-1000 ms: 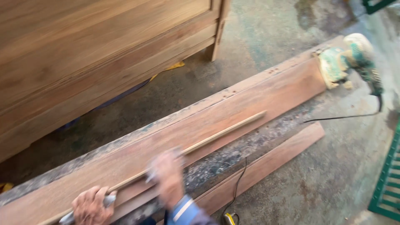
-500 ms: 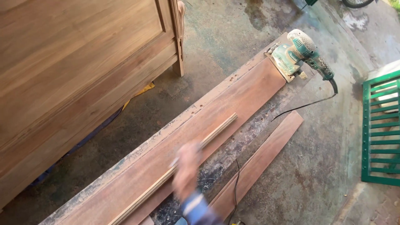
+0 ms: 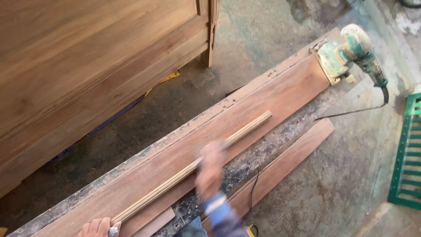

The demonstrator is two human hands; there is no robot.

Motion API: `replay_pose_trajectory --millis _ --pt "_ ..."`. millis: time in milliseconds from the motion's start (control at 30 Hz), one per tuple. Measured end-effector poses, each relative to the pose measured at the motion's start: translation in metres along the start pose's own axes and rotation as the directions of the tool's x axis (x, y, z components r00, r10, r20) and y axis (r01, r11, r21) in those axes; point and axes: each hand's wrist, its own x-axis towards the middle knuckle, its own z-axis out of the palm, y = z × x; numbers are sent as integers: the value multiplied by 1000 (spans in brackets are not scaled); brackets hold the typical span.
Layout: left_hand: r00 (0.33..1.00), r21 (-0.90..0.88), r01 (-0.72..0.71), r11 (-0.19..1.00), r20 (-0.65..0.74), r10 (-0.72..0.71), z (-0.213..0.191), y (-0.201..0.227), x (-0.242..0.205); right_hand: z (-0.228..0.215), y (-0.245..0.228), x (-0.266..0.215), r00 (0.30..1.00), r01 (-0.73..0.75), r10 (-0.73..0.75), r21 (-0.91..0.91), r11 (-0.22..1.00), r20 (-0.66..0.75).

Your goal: Hand sanding a thin piece of wooden trim using a piece of sandpaper on a workbench.

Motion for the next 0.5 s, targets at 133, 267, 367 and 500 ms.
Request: replay_pose_trajectory --millis 133,267,367,500 --pt "1000 15 -16 1000 -3 16 5 8 10 5 16 -67 834 411 -370 -12 912 409" --pt "999 -10 -46 999 -8 46 -20 18 18 -52 32 76 858 480 -472 9 877 201" --pt "999 -39 -49 998 -14 48 -36 28 20 -54 58 81 924 336 -354 -748 572 144" --pt "999 -9 27 1000 -18 -27 -47 46 28 2 -24 -22 962 256 -236 -151 955 136"
